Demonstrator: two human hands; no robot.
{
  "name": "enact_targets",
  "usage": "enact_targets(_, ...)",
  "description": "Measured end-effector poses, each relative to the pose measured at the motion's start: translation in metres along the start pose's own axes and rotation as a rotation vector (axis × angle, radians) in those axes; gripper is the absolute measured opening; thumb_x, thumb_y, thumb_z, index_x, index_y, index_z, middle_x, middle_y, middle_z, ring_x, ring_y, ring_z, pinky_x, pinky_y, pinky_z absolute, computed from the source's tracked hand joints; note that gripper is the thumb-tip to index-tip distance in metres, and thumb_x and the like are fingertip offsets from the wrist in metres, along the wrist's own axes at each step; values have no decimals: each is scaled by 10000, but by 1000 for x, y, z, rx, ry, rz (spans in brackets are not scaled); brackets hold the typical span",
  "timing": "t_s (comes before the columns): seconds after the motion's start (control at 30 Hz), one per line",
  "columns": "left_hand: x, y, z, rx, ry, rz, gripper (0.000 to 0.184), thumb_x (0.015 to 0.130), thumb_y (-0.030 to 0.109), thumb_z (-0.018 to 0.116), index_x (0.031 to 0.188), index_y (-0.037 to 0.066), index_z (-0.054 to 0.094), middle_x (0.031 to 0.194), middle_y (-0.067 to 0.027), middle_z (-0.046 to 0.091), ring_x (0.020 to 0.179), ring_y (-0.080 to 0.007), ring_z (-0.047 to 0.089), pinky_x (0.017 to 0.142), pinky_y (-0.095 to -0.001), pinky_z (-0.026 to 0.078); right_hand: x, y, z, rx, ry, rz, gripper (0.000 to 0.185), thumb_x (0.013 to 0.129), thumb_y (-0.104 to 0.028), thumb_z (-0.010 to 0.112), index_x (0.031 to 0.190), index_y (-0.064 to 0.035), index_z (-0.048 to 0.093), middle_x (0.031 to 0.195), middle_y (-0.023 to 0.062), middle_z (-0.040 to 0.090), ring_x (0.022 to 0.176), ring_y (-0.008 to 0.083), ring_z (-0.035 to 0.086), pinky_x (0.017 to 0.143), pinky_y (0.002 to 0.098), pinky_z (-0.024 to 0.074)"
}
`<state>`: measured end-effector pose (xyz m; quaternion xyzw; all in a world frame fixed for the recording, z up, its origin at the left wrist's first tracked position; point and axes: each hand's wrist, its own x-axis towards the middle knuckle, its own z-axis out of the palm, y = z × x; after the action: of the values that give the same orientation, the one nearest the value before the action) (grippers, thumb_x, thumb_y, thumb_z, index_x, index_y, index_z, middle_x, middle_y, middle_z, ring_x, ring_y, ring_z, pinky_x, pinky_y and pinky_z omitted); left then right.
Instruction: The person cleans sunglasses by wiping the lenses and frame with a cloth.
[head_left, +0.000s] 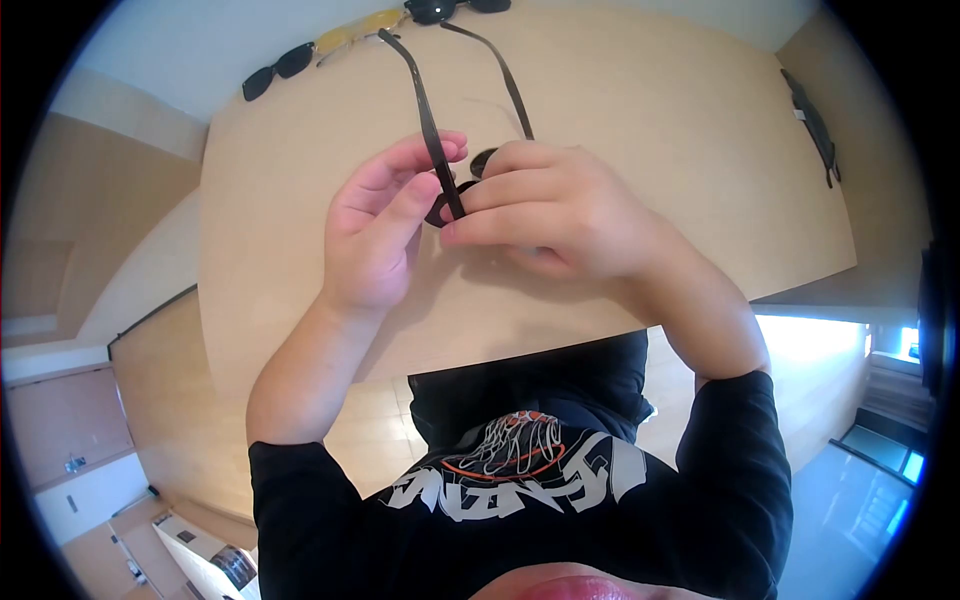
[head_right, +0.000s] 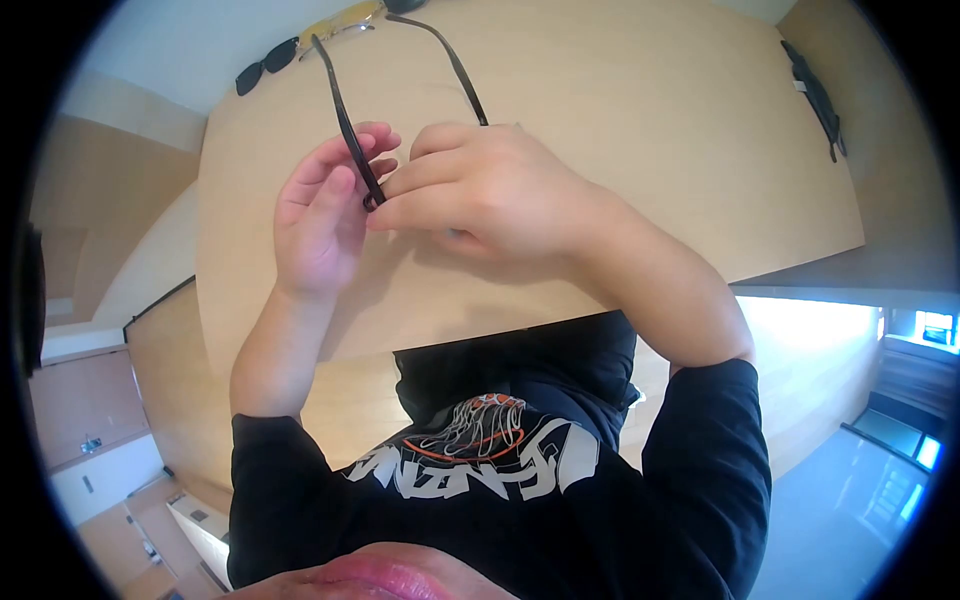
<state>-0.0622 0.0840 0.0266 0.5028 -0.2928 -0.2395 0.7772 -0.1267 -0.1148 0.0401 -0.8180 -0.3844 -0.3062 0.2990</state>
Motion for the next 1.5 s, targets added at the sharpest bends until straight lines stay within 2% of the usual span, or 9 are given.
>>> enact_targets(0.17,2,-7,-1,-103,22,16,211,958,96,514,1133,-8,570,1295,-157,550,1109,-178,548,963,-314,426,-1,0,3,27,-32,13,393,606,8,698,973,-133,699,981,49,679,895,247,630,705,333,540)
enact_targets(0.27,6,-9,-8,-180,23,98,194,959,94,497,1115,6,572,1304,-184,539,1170,-220,526,1037,-355,373,1,0,-4,19,113,154,378,676,27,683,1022,-125,684,977,58,676,903,220,637,721,316,533)
enact_targets(0.4,11,-7,-14,-118,11,220,161,975,139,463,1080,49,545,1352,-224,476,1312,-341,413,1137,-454,270,-4,1,-8,284,397,599,272,813,5,648,1067,-92,652,993,58,672,924,163,632,764,282,513)
enact_targets(0.53,12,-6,-13,-187,-40,264,157,980,149,454,1087,64,531,1367,-227,459,1324,-361,393,1145,-473,237,-13,19,-9,474,531,697,146,906,-39,614,1046,-72,590,1015,70,654,917,138,617,805,243,498)
enact_targets(0.63,12,-5,-14,-140,-60,314,152,984,156,446,1093,80,518,1371,-225,453,1327,-386,379,1143,-497,221,-1,2,-8,1057,552,775,134,920,-41,589,1033,-71,522,960,74,643,855,127,611,747,229,496)
enact_targets(0.8,11,-4,-10,-65,-96,389,137,993,170,432,1094,110,503,1372,-226,445,1321,-436,363,1128,-530,228,5,-15,11,795,408,896,226,866,-83,682,1021,-46,522,923,39,605,837,104,588,701,256,500)
enact_targets(1.0,14,-11,-8,-41,-149,451,167,994,155,444,1135,77,490,1339,-294,458,1274,-396,442,1070,-498,338,4,-19,10,715,315,797,322,802,-111,762,1021,-64,531,923,26,618,859,85,583,729,219,474)
enact_targets(1.33,9,-4,1,-44,-196,495,149,994,158,449,1116,80,487,1455,-268,330,1305,-477,382,1054,-546,358,12,-8,7,1071,469,1131,297,799,-144,771,959,-45,541,857,81,651,760,122,628,607,272,514)
enact_targets(1.5,11,-4,0,-37,-166,556,146,998,150,439,1117,86,495,1501,-228,273,1303,-503,366,1042,-560,385,9,-24,15,1056,316,1024,302,772,-140,791,921,-55,543,846,69,646,752,116,623,627,249,506)
